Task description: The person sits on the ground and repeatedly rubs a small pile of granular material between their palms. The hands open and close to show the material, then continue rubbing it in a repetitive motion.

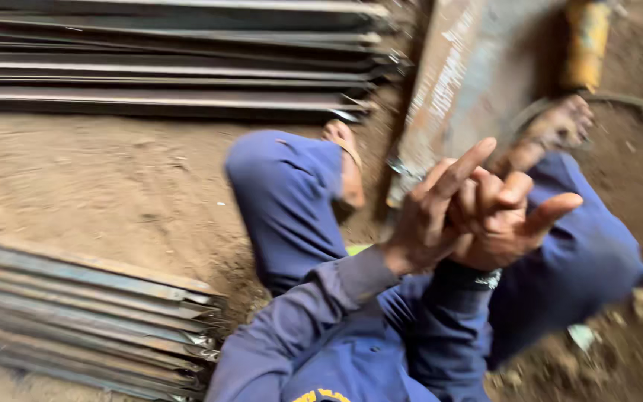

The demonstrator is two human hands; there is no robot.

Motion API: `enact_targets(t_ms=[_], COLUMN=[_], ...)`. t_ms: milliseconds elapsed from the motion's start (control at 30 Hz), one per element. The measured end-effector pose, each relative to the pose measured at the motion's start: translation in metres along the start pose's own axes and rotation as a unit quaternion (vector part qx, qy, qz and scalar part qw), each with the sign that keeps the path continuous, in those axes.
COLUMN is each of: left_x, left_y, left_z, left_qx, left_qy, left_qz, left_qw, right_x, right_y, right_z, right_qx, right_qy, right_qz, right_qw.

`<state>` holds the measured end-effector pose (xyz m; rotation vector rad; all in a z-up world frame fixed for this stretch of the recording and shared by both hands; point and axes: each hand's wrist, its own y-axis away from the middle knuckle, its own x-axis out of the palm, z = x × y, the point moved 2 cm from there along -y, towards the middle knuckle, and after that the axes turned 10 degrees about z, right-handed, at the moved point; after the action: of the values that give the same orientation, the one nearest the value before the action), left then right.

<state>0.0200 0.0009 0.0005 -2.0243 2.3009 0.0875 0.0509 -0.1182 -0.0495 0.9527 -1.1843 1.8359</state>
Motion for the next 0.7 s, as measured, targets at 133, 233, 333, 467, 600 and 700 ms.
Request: enact_targets(t_ms=[133,233,333,467,600,700], left_x=[0.019,0.010,0.005,0.010,0.004,-0.007], left_y=[0.005,0.005,0.002,0.011,0.011,0.010], left_z=[-0.013,-0.010,-0.003,-0.004,0.013,0.016], left_qx=[-0.106,-0.069,-0.016,-0.015,-0.088,-0.059], left_qy=[0.261,0.311,0.101,0.112,0.315,0.174], left_qz=[0.059,0.106,0.064,0.011,0.061,0.046], left_qw=[0.958,0.942,0.993,0.994,0.943,0.982], right_x=[0.026,0.030,0.028,0.024,0.025,0.028], right_y=[0.004,-0.001,-0.002,-0.002,-0.012,-0.007], right_z=[0.015,0.012,-0.002,-0.003,-0.015,-0.029], right_qx=[-0.018,-0.017,-0.002,-0.012,0.004,0.002], right_qy=[0.042,-0.054,-0.086,-0.002,-0.119,-0.138], right_qz=[-0.006,0.043,-0.004,-0.079,0.032,-0.021], right_qw=[0.999,0.997,0.996,0.997,0.992,0.990])
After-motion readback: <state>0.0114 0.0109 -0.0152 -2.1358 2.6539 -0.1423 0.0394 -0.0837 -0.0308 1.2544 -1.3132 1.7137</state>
